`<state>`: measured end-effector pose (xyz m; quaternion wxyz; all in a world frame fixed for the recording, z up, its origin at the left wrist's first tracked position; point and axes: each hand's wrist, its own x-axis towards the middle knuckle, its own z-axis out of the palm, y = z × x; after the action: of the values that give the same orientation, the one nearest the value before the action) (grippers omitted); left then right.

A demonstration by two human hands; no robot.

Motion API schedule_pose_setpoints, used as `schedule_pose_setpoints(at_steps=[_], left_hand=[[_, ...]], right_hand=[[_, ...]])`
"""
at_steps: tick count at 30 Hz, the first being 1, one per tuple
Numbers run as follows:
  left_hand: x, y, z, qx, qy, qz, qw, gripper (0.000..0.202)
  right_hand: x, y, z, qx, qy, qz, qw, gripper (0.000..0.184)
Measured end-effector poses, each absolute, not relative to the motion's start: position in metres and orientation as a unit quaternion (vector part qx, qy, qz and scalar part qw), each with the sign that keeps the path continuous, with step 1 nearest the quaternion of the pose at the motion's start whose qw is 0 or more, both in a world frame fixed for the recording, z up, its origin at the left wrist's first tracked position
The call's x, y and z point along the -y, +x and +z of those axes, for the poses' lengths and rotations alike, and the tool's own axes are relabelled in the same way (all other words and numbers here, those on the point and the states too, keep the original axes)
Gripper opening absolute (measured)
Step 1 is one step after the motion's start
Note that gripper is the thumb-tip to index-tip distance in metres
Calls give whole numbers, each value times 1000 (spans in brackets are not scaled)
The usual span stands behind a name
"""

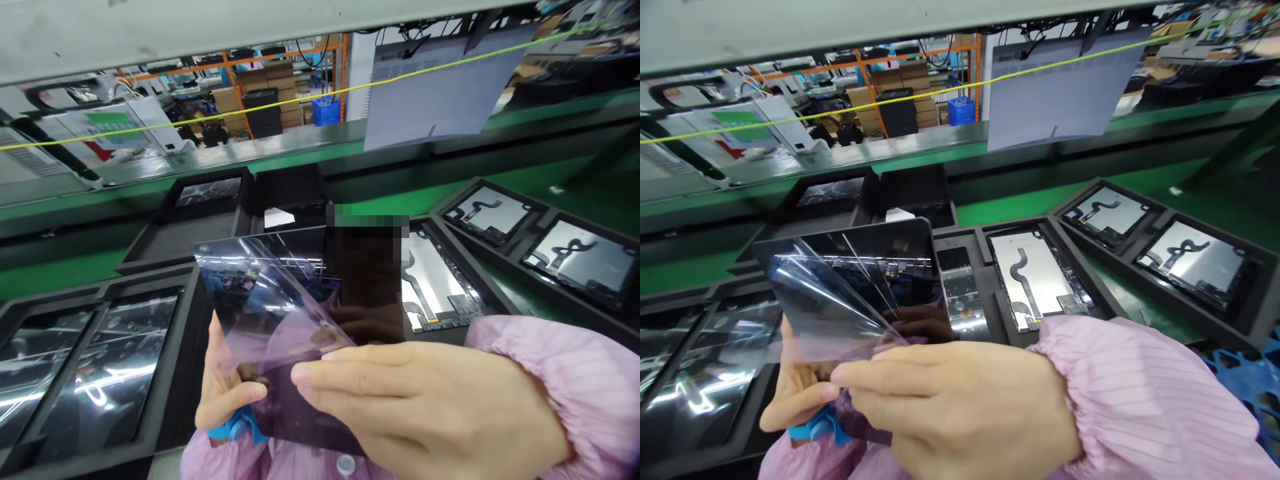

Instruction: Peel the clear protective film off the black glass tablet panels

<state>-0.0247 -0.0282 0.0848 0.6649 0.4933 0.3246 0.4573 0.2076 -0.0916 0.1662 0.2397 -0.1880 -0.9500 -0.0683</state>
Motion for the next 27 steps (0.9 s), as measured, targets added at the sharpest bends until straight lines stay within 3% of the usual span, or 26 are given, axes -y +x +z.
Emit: schedule_pose_setpoints(at_steps=[4, 9, 13, 15, 18, 21, 24, 27], left_hand=[[28, -22, 84, -360, 435, 510, 649, 99], [27, -19, 84, -359, 434, 525, 638, 98], [23, -15, 81, -321, 445, 536, 641, 87], [17, -9, 80, -303, 461, 552, 625, 69], [8, 2, 79, -324, 484, 561, 588, 41], [-1, 9, 77, -364, 507, 580, 524, 36], [-10, 10, 75, -398, 529, 575, 481, 35], [-20, 6, 71, -418, 552, 538, 481, 38]], right_hand=[[77, 216, 171, 973, -141, -33, 181, 28], [66, 222, 170, 972, -119, 23, 203, 26], [63, 224, 170, 969, -134, 49, 202, 21], [55, 226, 167, 961, -161, 45, 222, 22], [33, 231, 155, 915, -235, -33, 326, 26], [8, 233, 141, 812, -347, -67, 464, 33], [-8, 233, 132, 721, -408, 24, 560, 35], [-15, 232, 132, 673, -419, 118, 598, 36]])
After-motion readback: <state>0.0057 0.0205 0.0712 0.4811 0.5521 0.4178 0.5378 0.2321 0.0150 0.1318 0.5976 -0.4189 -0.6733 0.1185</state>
